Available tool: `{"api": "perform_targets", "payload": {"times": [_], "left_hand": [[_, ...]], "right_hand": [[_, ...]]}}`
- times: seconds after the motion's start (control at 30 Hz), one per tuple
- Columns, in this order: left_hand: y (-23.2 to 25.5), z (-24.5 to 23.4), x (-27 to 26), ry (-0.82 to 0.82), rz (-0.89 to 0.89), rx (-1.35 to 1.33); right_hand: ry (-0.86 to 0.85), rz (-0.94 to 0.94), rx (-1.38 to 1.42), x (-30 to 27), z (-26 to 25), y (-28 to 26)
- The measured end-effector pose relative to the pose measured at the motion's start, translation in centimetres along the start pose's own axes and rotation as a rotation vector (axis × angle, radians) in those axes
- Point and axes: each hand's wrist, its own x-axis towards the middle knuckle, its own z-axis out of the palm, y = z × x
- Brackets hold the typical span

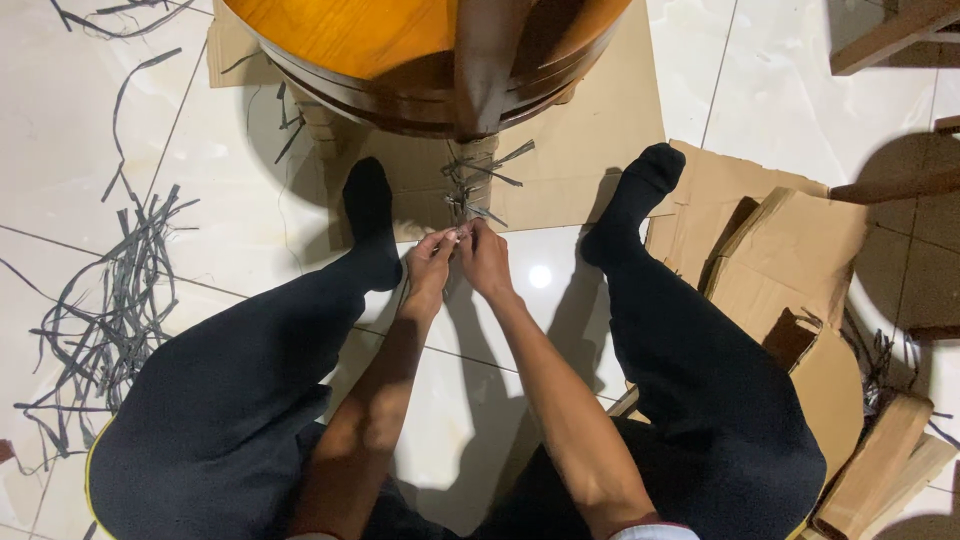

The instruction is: Wrapping a wooden stool with cardboard and securing it with plastic ties for transport.

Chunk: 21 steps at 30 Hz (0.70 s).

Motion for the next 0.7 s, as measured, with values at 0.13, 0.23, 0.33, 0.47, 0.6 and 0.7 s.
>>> {"api": "perform_targets", "payload": {"times": [0.13,0.23,0.33,0.47,0.6,0.7], "left_hand": [[-0.9,-0.3,0.9,0.109,0.033,0.083],[-1.1,-0.4,1.2,0.147,0.063,0.095],[-1.7,-1.0,1.4,0.193,0.075,0.106],[-2.9,-1.4,2.6,0.139,-0.037,-0.078],[-9.9,-5.8,10.3,-0.165,-0.107,-0.321],[-10.3,-4.8,11.7,-0.158,-0.152,-0.544]], "right_hand": [[0.162,-0.092,0.041,-1.6,0.7,-0.5],[0.147,-0.014,0.053,-0.4,2.2,2.1],[0.075,0.108,0.118,1.1,2.8,4.2],[-0.064,0.376,0.856,2.0,1.1,4.1],[-0.179,0.528,1.161,2.5,-0.5,4.2],[-0.185,0.511,1.282,2.5,-0.7,4.7]]}}
